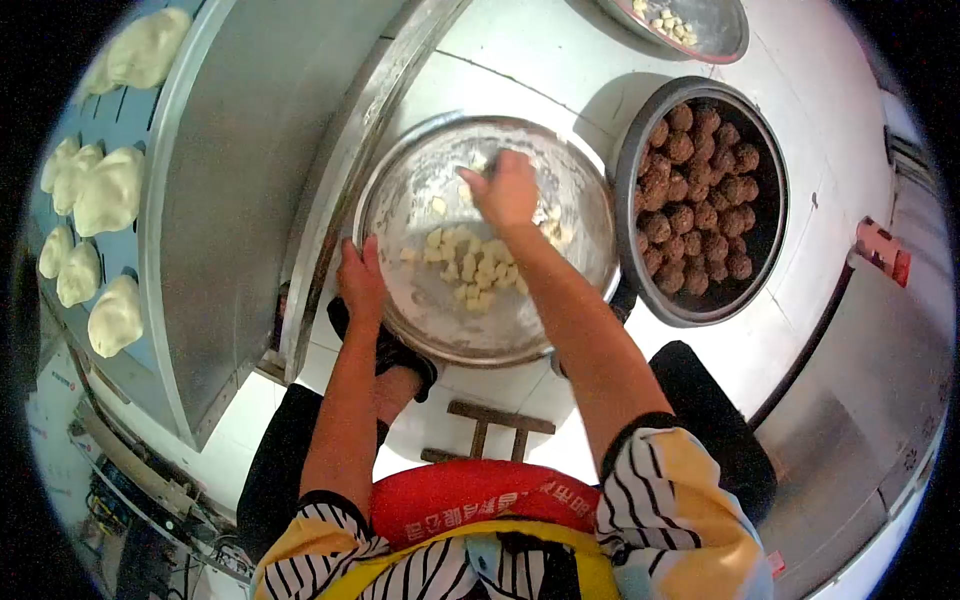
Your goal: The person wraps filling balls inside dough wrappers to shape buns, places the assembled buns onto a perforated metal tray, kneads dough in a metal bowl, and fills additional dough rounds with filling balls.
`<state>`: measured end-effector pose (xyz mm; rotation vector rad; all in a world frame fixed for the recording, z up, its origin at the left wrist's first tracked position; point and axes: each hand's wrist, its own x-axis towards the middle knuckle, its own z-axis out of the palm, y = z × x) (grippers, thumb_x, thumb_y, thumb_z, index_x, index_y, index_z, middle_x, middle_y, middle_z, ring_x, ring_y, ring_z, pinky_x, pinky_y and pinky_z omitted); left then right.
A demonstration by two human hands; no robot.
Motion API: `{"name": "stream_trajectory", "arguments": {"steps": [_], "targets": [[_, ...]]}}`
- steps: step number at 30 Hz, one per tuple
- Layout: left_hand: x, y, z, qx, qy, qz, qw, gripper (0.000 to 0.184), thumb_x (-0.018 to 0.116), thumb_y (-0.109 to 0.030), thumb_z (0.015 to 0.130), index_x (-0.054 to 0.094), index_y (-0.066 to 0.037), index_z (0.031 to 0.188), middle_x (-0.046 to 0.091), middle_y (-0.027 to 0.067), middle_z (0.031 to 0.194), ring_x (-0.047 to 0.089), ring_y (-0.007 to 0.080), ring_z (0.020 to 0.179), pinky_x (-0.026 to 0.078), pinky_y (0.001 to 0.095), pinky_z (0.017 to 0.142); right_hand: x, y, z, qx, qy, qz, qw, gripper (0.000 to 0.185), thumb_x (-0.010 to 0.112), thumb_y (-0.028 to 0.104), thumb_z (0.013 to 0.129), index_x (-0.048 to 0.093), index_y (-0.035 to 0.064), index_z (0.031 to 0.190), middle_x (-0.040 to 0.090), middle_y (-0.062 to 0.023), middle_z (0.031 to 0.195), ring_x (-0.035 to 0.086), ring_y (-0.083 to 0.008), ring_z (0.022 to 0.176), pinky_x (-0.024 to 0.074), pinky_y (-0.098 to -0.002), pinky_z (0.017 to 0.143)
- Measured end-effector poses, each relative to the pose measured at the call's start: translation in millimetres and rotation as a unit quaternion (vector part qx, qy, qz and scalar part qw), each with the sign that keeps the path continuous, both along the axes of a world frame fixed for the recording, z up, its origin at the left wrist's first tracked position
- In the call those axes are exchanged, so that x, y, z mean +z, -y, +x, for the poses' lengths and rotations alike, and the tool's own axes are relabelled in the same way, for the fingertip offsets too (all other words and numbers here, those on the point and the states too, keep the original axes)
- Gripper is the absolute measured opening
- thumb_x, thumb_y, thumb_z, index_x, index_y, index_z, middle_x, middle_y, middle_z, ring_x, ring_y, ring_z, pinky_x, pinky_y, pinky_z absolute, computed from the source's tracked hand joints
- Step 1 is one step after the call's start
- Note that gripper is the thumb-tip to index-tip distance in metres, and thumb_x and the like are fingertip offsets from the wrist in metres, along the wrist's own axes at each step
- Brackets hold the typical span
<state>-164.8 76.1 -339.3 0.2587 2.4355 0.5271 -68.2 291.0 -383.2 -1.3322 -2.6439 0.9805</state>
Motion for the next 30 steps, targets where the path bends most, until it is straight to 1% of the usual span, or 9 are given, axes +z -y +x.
{"name": "stream_trajectory", "arguments": {"steps": [3, 9, 14, 17, 20, 22, 25, 26, 30], "targets": [[-15, 1, 6, -0.005, -0.155, 0.069, 0.985, 0.049, 0.044, -0.039, 0.097, 0.05, 0.007, 0.114, 0.063, 0.0264, 0.085, 0.061, 0.043, 0.079, 0.049, 0.0469, 0.066, -21, 61, -29, 0.198, 0.009, 0.039, 0.979, 0.041, 0.066, 0.039, 0.079, 0.058, 0.0021, 0.096, 0.055, -0.018, 0.099, 0.054, -0.0318, 0.094, 0.0443, -0.0456, 0.078], [-12, 3, -4, -0.019, -0.043, 0.031, 0.998, 0.054, 0.045, -0.041, 0.096, 0.045, 0.006, 0.124, 0.062, 0.0269, 0.094, 0.062, 0.0408, 0.084, 0.05, 0.0446, 0.072, 2, 112, 70, 0.423, -0.053, -0.008, 0.904, 0.022, 0.068, 0.018, 0.075, 0.06, 0.005, 0.091, 0.058, -0.0122, 0.094, 0.055, -0.0297, 0.093, 0.0424, -0.0459, 0.083], [-6, -3, 5, -0.097, -0.21, 0.061, 0.971, 0.05, 0.054, -0.031, 0.093, 0.043, 0.002, 0.129, 0.054, 0.0259, 0.117, 0.053, 0.0387, 0.109, 0.04, 0.0473, 0.093, 31, -8, 42, 0.212, 0.058, 0.081, 0.972, 0.035, 0.067, 0.026, 0.08, 0.058, 0.0043, 0.106, 0.055, -0.0165, 0.1, 0.054, -0.0327, 0.095, 0.0468, -0.043, 0.079], [25, -17, 25, -0.18, -0.287, 0.065, 0.939, 0.052, 0.059, -0.021, 0.087, 0.043, -0.005, 0.133, 0.043, 0.0208, 0.135, 0.042, 0.0327, 0.126, 0.025, 0.0537, 0.107, 2, -7, 55, 0.264, 0.129, 0.068, 0.953, 0.038, 0.066, 0.029, 0.081, 0.057, 0.0047, 0.109, 0.055, -0.017, 0.105, 0.053, -0.0318, 0.099, 0.047, -0.0425, 0.085], [5, -31, 43, -0.335, -0.339, 0.153, 0.866, 0.054, 0.062, -0.019, 0.085, 0.043, -0.01, 0.135, 0.036, 0.0168, 0.142, 0.034, 0.0308, 0.132, 0.025, 0.0519, 0.107, 17, 39, 74, 0.383, 0.178, -0.002, 0.907, 0.034, 0.062, 0.023, 0.082, 0.057, 0.0038, 0.11, 0.055, -0.0175, 0.105, 0.055, -0.0309, 0.099, 0.047, -0.0424, 0.087], [-8, -53, 52, -0.368, -0.241, 0.111, 0.891, 0.055, 0.062, -0.018, 0.084, 0.042, -0.01, 0.135, 0.036, 0.0133, 0.143, 0.031, 0.0297, 0.134, 0.025, 0.0508, 0.107, 27, 38, 83, 0.438, 0.097, -0.001, 0.894, 0.031, 0.058, 0.02, 0.084, 0.056, 0.0034, 0.11, 0.056, -0.0187, 0.102, 0.055, -0.0324, 0.098, 0.0483, -0.0424, 0.084], [-25, -68, 47, -0.368, -0.128, 0.081, 0.918, 0.057, 0.063, -0.022, 0.084, 0.041, -0.01, 0.136, 0.035, 0.0102, 0.144, 0.028, 0.0285, 0.136, 0.025, 0.0499, 0.107, 7, -23, 68, 0.32, 0.234, 0.031, 0.918, 0.036, 0.063, 0.018, 0.08, 0.054, 0.0076, 0.112, 0.053, -0.0159, 0.107, 0.055, -0.0332, 0.103, 0.0511, -0.0418, 0.08], [-29, -70, 43, -0.359, -0.099, 0.077, 0.925, 0.058, 0.063, -0.025, 0.084, 0.041, -0.011, 0.136, 0.034, 0.0095, 0.144, 0.027, 0.0282, 0.136, 0.025, 0.0497, 0.107, 31, -32, 58, 0.346, 0.286, 0.152, 0.881, 0.033, 0.059, 0.016, 0.083, 0.051, 0.0069, 0.113, 0.054, -0.0166, 0.107, 0.057, -0.0362, 0.1, 0.0511, -0.0425, 0.08], [-46, -59, 56, -0.393, -0.078, 0.081, 0.913, 0.071, 0.066, -0.038, 0.082, 0.036, -0.011, 0.14, 0.03, 0.0119, 0.147, 0.023, 0.0324, 0.137, 0.026, 0.0497, 0.107, 10, -27, 74, 0.278, 0.253, 0.051, 0.925, 0.025, 0.049, 0.01, 0.087, 0.048, 0.0035, 0.112, 0.055, -0.0204, 0.103, 0.059, -0.0393, 0.093, 0.0509, -0.0457, 0.077]]}}
